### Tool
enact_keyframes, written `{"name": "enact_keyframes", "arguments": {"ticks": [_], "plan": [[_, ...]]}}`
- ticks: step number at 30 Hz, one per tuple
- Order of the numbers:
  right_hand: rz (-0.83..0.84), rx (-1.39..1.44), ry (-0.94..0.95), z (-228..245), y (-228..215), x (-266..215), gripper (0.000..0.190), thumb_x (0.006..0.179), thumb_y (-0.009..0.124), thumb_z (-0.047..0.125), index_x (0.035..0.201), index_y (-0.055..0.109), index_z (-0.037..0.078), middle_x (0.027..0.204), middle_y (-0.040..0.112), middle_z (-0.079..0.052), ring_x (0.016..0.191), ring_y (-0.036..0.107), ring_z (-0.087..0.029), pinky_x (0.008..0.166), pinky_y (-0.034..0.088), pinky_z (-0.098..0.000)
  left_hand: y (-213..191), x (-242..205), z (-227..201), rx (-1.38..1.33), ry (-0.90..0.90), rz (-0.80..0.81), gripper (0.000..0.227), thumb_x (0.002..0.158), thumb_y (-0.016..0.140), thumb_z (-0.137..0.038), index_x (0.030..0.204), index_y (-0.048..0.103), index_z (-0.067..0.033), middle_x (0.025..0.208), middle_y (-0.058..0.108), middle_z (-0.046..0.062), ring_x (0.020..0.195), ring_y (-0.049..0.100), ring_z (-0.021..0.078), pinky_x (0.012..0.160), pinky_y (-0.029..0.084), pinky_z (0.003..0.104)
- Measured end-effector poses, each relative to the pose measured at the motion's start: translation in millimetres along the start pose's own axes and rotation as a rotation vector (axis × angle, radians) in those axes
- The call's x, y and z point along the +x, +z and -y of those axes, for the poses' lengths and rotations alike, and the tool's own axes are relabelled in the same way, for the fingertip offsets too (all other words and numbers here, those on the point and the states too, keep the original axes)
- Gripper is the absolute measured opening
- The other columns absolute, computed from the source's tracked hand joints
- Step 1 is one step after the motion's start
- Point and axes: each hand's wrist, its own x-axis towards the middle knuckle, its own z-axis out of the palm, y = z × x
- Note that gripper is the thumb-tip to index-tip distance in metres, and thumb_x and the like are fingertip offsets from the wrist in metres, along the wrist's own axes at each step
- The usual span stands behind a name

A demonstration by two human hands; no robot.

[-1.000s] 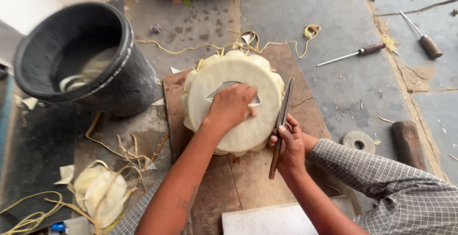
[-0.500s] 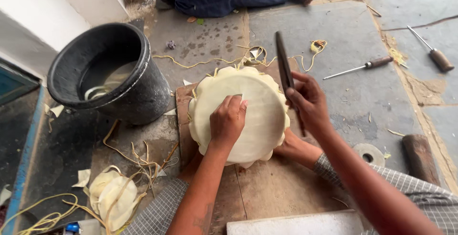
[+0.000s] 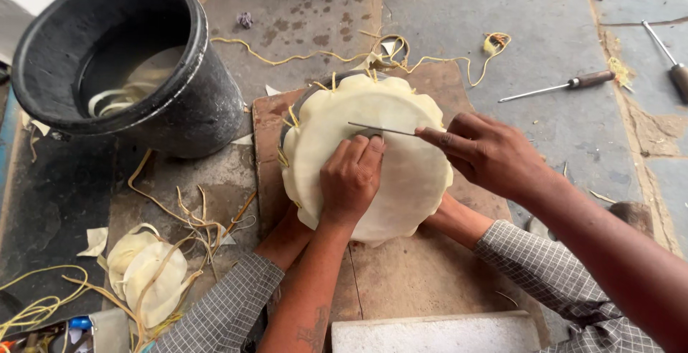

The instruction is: The person trims the edges of a white skin stretched over a cylindrical drum body using a knife, then uses pliers to tighten yellow cords around the drum to secure the skin.

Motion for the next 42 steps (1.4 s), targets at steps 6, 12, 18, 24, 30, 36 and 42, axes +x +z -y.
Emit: {"name": "enact_keyframes", "arguments": {"ticks": [6,12,18,24,30,36,42], "plan": [[0.043,0.017,0.012,-2.7,1.0,-0.2,0.064,0.086,0.073,0.015,0.146,0.057,0.031,0.09,0.06,-0.004,0.077,0.063,-0.021,0.064,0.056,-0.0354,0.4,-0.8,0.7,-0.017,0.014,-0.018,0.009,0.096,0.072,-0.011,0.103,0.068,-0.0074,0.087,0.059,0.003,0.075,0.059,0.0222,0.064,0.051,0.036],[0.061,0.02,0.106,2.8,6.9,-20.3,0.055,0.089,0.072,0.016,0.142,0.06,0.029,0.085,0.06,-0.005,0.07,0.062,-0.021,0.058,0.055,-0.0355,-3.0,0.4,0.9,-0.042,0.031,-0.018,0.011,0.097,0.072,-0.011,0.106,0.068,-0.007,0.086,0.059,0.003,0.074,0.058,0.0218,0.064,0.051,0.036],[-0.013,0.057,0.24,20.3,10.1,-34.9,0.051,0.091,0.071,0.015,0.14,0.064,0.027,0.083,0.058,-0.005,0.068,0.059,-0.023,0.059,0.054,-0.0384,-1.9,0.5,3.6,-0.094,0.054,-0.023,0.013,0.097,0.073,-0.01,0.108,0.068,-0.008,0.088,0.061,0.002,0.076,0.059,0.0204,0.064,0.051,0.035],[-0.051,0.079,0.272,32.2,12.9,-27.8,0.05,0.091,0.07,0.015,0.139,0.064,0.027,0.085,0.058,-0.007,0.069,0.061,-0.024,0.058,0.054,-0.0395,-8.1,2.3,1.0,-0.153,0.032,-0.016,0.013,0.095,0.075,-0.01,0.107,0.069,-0.0093,0.086,0.061,0.001,0.076,0.058,0.0209,0.065,0.05,0.036],[-0.045,0.121,0.413,51.6,17.7,-49.1,0.047,0.094,0.066,0.013,0.139,0.063,0.025,0.085,0.059,-0.006,0.065,0.061,-0.022,0.056,0.055,-0.0372,-7.3,0.2,2.9,-0.213,0.032,-0.015,0.012,0.095,0.075,-0.011,0.106,0.068,-0.0094,0.088,0.062,0.002,0.078,0.059,0.022,0.067,0.051,0.036],[-0.107,0.142,0.446,62.9,27.4,-38.4,0.044,0.094,0.065,0.013,0.137,0.064,0.019,0.086,0.06,-0.009,0.066,0.062,-0.026,0.058,0.054,-0.041,-7.2,0.1,4.2,-0.232,0.021,-0.007,0.012,0.093,0.076,-0.012,0.103,0.068,-0.0101,0.087,0.062,0.003,0.077,0.059,0.0241,0.067,0.05,0.037],[-0.234,0.282,0.597,95.1,45.0,-74.1,0.043,0.094,0.066,0.013,0.136,0.063,0.015,0.087,0.06,-0.009,0.069,0.062,-0.022,0.061,0.052,-0.0361,-11.4,3.4,4.4,-0.328,0.011,0.012,0.011,0.095,0.074,-0.014,0.1,0.065,-0.0093,0.09,0.064,0.004,0.082,0.064,0.0257,0.07,0.052,0.039]]}}
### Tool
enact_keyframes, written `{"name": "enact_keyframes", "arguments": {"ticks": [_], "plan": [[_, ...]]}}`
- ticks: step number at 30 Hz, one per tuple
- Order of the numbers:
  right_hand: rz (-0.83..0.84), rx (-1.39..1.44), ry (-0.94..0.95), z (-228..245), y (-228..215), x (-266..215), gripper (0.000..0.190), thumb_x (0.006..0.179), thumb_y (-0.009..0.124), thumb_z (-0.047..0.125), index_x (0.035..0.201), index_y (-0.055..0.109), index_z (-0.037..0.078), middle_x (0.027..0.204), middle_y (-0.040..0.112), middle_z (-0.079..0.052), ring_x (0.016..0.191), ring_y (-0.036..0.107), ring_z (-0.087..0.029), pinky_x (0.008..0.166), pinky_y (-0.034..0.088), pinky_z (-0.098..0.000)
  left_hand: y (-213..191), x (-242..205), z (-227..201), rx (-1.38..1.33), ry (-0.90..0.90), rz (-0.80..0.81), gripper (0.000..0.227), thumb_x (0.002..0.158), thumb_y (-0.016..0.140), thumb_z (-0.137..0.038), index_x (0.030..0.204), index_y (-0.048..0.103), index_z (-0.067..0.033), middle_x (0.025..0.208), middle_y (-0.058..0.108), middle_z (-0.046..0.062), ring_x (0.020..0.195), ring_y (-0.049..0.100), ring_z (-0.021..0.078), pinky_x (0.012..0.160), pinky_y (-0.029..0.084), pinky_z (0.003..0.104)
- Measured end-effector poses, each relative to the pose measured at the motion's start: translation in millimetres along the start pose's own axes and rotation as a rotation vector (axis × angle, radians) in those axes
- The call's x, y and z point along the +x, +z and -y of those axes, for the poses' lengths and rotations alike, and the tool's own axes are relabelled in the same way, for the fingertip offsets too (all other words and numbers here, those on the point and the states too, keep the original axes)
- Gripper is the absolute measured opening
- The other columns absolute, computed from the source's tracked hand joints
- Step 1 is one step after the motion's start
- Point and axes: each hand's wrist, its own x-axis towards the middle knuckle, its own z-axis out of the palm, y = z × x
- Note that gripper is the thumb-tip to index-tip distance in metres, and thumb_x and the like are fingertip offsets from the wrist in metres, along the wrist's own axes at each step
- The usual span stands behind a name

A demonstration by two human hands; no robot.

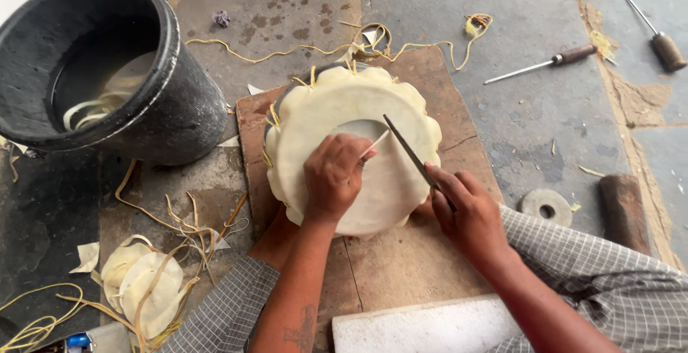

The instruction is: The person trims the edges of a white skin stretched over a cylindrical drum body using a knife, then uses pliers to tighten yellow cords around the drum to secure the skin.

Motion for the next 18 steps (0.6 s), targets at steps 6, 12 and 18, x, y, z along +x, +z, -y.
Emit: {"name": "enact_keyframes", "arguments": {"ticks": [6,12,18], "plan": [[-0.157,0.997,0.586,-26.0,25.5,-25.1,0.048,0.099,0.065,0.01,0.147,0.056,0.012,0.087,0.063,-0.005,0.073,0.062,-0.011,0.062,0.053,-0.0272,0.1,23.8,-2.0,0.113,-0.297,0.338,0.035,0.082,0.084,-0.038,0.089,0.067,-0.009,0.086,0.071,0.008,0.08,0.069,0.031,0.067,0.052,0.044],[-0.347,1.702,0.716,-27.9,79.0,-19.4,0.05,0.097,0.061,0.007,0.144,0.051,0.019,0.096,0.066,-0.003,0.074,0.065,-0.012,0.064,0.056,-0.0257,42.9,46.9,1.4,0.403,-0.312,0.562,0.027,0.082,0.078,-0.027,0.095,0.067,-0.0058,0.088,0.072,0.017,0.085,0.071,0.0376,0.074,0.056,0.048],[-0.379,1.532,0.783,-20.1,67.8,18.0,0.05,0.098,0.056,0.011,0.145,0.046,0.025,0.088,0.062,0.001,0.07,0.06,-0.01,0.054,0.051,-0.0271,21.5,44.9,2.2,0.15,-0.411,0.297,0.022,0.083,0.076,-0.023,0.097,0.07,-0.0069,0.081,0.072,0.019,0.081,0.069,0.0414,0.074,0.054,0.051]]}}
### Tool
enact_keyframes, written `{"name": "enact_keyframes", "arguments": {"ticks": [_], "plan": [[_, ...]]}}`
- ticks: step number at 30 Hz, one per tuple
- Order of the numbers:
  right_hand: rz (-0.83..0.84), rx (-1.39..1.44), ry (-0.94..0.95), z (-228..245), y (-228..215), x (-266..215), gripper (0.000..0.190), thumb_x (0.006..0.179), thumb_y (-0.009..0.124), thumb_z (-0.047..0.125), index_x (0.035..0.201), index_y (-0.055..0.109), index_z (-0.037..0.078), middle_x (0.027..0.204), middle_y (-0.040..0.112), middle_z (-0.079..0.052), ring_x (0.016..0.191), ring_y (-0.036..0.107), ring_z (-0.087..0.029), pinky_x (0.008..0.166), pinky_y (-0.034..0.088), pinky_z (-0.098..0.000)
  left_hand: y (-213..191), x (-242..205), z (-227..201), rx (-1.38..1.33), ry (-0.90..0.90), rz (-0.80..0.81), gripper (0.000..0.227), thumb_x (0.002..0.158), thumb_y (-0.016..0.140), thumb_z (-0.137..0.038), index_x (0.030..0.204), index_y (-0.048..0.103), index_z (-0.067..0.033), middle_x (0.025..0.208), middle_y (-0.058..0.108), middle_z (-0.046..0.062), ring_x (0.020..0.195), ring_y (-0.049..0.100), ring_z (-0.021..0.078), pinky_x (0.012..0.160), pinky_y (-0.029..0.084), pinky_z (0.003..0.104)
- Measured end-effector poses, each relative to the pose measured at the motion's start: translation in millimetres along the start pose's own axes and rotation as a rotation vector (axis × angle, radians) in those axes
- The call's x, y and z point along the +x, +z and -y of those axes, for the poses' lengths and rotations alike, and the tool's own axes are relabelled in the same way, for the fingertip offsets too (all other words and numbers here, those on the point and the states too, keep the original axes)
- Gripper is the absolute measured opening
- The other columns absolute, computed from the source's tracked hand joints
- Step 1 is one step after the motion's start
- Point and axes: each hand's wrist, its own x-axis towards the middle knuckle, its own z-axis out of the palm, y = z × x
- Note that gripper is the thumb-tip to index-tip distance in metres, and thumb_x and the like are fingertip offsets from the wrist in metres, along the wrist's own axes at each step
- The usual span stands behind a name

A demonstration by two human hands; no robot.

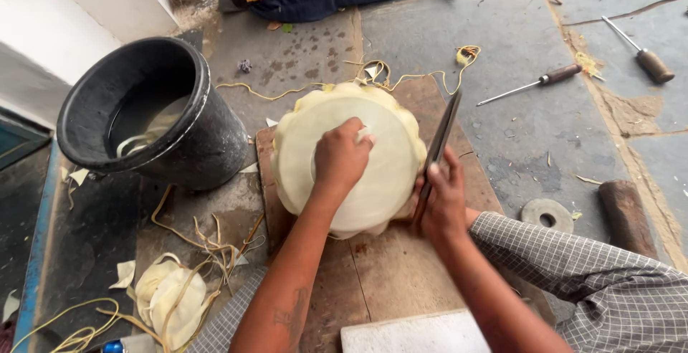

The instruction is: The person trims the edges of a white skin stretched over a cylindrical drum body using a knife, then uses pliers to tighten yellow cords around the drum to secure the skin.

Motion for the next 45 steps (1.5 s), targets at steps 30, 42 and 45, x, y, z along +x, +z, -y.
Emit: {"name": "enact_keyframes", "arguments": {"ticks": [30,42,45], "plan": [[0.973,-1.829,-1.146,119.7,66.4,45.5,0.062,0.086,0.074,0.012,0.144,0.06,0.027,0.091,0.059,-0.006,0.081,0.06,-0.022,0.067,0.055,-0.0362,15.0,-58.9,29.8,0.105,0.293,-0.374,0.036,0.093,0.059,0.001,0.128,0.065,-0.0058,0.098,0.063,0.008,0.079,0.067,0.0273,0.07,0.055,0.039],[0.785,-1.759,-1.108,103.6,46.1,28.3,0.06,0.087,0.07,0.006,0.143,0.061,0.026,0.091,0.057,-0.007,0.079,0.059,-0.024,0.068,0.054,-0.0388,10.4,-58.6,28.3,0.083,0.347,-0.393,0.037,0.094,0.062,0.001,0.129,0.067,-0.01,0.097,0.062,0.004,0.077,0.064,0.0233,0.069,0.053,0.037],[0.769,-1.74,-1.092,102.4,45.0,24.9,0.057,0.088,0.069,0.006,0.141,0.061,0.026,0.09,0.057,-0.007,0.078,0.059,-0.024,0.066,0.054,-0.0388,9.0,-59.4,29.3,0.051,0.356,-0.397,0.036,0.095,0.063,-0.001,0.13,0.067,-0.0115,0.098,0.063,0.003,0.079,0.064,0.0226,0.07,0.053,0.037]]}}
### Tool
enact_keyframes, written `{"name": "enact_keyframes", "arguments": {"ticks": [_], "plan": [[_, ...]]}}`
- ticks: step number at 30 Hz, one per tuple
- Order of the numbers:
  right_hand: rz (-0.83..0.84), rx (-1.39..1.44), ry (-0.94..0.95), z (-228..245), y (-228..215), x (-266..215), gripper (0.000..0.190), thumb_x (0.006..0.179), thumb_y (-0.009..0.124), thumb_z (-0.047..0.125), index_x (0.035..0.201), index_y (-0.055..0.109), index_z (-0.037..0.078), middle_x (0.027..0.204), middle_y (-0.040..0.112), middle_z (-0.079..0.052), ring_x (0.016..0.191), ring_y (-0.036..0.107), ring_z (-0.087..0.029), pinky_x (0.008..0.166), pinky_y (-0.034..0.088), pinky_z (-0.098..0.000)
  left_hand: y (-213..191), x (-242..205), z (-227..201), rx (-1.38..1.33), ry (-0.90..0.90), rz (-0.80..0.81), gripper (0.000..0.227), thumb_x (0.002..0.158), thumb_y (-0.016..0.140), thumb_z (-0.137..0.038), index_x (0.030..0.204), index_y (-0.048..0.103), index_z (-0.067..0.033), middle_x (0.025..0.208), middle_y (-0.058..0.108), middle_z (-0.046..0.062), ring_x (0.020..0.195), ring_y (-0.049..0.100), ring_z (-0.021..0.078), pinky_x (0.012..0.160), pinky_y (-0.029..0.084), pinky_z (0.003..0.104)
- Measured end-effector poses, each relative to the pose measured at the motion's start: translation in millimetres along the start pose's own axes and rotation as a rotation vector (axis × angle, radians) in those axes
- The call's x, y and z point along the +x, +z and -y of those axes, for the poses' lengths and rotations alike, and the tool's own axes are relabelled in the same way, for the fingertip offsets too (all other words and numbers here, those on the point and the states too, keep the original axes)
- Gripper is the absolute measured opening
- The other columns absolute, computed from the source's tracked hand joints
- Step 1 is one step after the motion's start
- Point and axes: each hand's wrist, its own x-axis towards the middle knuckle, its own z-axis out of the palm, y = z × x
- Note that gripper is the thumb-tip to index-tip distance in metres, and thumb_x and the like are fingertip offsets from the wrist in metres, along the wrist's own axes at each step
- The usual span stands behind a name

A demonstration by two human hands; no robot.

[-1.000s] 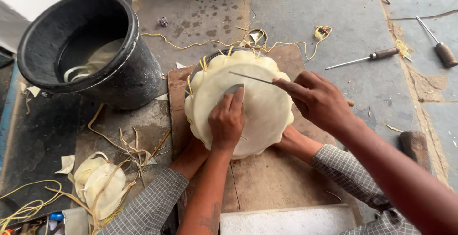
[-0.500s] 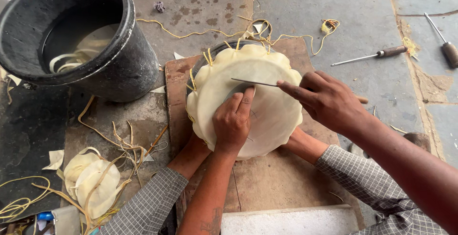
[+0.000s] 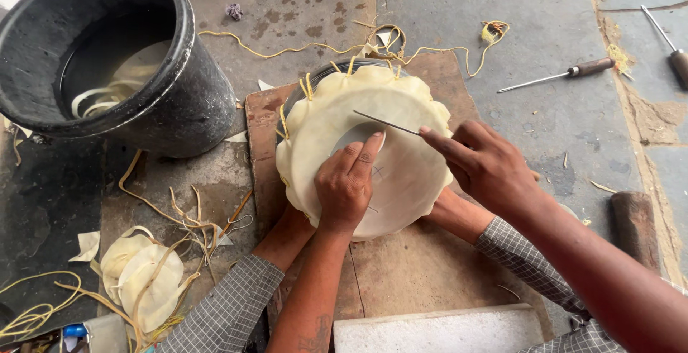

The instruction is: The person trims the edges of a white skin stretched over a cylindrical drum body using a knife, then uses pliers to tighten yellow cords around the drum to secure the skin.

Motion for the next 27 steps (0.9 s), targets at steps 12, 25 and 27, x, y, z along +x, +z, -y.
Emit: {"name": "enact_keyframes", "arguments": {"ticks": [12,25,27], "plan": [[-0.029,0.025,0.136,16.6,5.9,-9.6,0.052,0.094,0.068,0.007,0.142,0.061,0.024,0.086,0.054,-0.008,0.071,0.057,-0.024,0.06,0.051,-0.0403,-0.1,-2.3,3.3,-0.087,0.024,0.0,0.037,0.092,0.065,0.002,0.125,0.07,-0.0131,0.095,0.063,0.002,0.076,0.063,0.022,0.069,0.051,0.036],[-0.083,0.071,0.336,38.0,19.3,-21.7,0.044,0.094,0.066,0.007,0.136,0.065,0.02,0.087,0.058,-0.012,0.072,0.06,-0.03,0.064,0.052,-0.0438,-6.5,2.1,1.2,-0.213,0.028,0.009,0.033,0.092,0.064,0.003,0.119,0.07,-0.0153,0.1,0.067,0.001,0.083,0.065,0.0238,0.073,0.051,0.039],[-0.117,0.079,0.335,42.9,22.7,-27.7,0.045,0.093,0.065,0.007,0.137,0.065,0.018,0.088,0.059,-0.012,0.074,0.061,-0.03,0.066,0.052,-0.0442,-8.0,3.5,1.7,-0.225,0.03,0.013,0.03,0.091,0.064,0.002,0.115,0.07,-0.0145,0.099,0.067,0.002,0.084,0.065,0.0248,0.073,0.051,0.039]]}}
